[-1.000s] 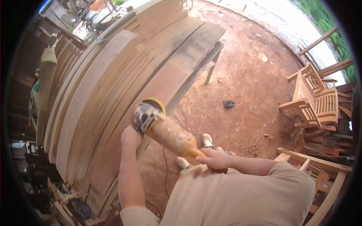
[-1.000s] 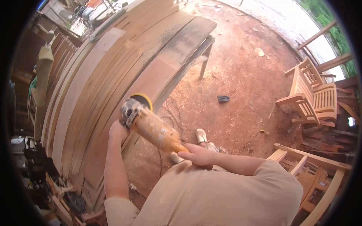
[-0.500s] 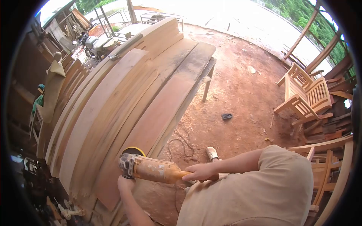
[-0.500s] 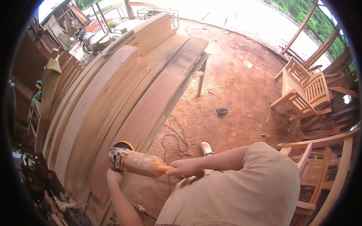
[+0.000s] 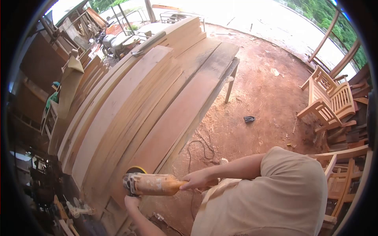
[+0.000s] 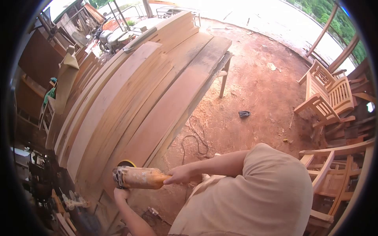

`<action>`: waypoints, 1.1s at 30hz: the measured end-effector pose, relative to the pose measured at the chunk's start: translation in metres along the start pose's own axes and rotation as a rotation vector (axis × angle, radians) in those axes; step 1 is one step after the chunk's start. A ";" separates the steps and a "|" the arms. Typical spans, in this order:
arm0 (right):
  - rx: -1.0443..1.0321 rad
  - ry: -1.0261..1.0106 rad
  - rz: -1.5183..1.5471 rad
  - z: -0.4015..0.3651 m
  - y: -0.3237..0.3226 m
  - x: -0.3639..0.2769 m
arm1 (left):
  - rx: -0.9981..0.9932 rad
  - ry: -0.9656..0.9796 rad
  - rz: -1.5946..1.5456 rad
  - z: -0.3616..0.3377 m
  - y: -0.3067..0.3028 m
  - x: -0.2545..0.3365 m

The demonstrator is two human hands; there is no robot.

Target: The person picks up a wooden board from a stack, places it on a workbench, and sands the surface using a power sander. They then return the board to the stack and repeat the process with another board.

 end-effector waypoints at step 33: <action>0.849 0.286 0.778 -0.244 -0.101 0.181 | -0.311 0.578 0.248 0.079 0.172 0.569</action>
Point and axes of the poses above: each hand's wrist, its own z-axis towards the middle knuckle, its own y-axis out of the palm, x = y × z, the point moved 1 cm from there along z, towards the middle knuckle, and after that the axes turned 15 degrees about -z, right-handed, at the moved point
